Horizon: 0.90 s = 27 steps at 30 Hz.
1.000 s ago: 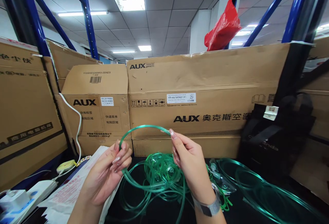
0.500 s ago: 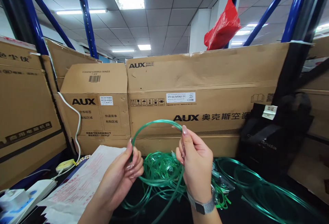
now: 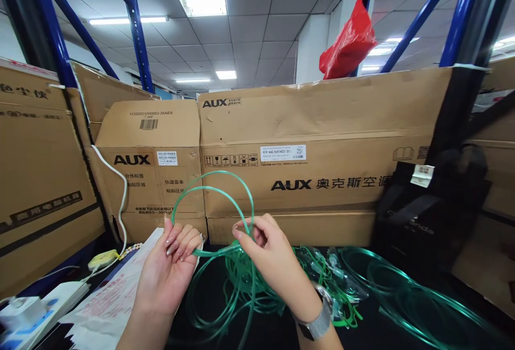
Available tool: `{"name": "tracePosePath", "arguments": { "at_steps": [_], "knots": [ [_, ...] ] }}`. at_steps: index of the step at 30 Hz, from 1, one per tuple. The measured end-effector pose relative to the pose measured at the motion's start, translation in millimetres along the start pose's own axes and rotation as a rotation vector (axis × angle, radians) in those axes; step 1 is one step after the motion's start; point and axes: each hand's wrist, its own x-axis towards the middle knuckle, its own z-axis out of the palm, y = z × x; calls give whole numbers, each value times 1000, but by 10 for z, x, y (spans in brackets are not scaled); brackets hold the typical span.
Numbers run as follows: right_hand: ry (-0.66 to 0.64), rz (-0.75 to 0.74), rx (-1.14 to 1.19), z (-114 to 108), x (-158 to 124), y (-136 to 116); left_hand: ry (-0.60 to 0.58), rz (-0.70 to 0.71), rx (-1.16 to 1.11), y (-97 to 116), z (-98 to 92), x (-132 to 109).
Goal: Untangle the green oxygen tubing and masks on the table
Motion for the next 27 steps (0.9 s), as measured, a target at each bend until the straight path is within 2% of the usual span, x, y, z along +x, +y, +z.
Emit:
{"name": "tracePosePath", "arguments": {
  "at_steps": [4,7,9,13,16,23,27],
  "knots": [
    [-249,143,89,-22,-20,-20,-12,26,-28,33,-9,9],
    [-313,228,200,-11,-37,-46,-8,6,-38,34,-7,2],
    [-278,246,219,1,-36,-49,-8,-24,-35,29,4,-8],
    [-106,192,258,4,-13,-39,-10,-91,-14,3,30,-24],
    [-30,171,340,-5,5,-30,-16,-103,5,-47,25,-20],
    [58,160,447,-31,2,-18,29,-120,79,-182,-48,2],
    [-10,193,453,-17,-33,-53,104,-64,5,-196,-98,17]
  ]
}}
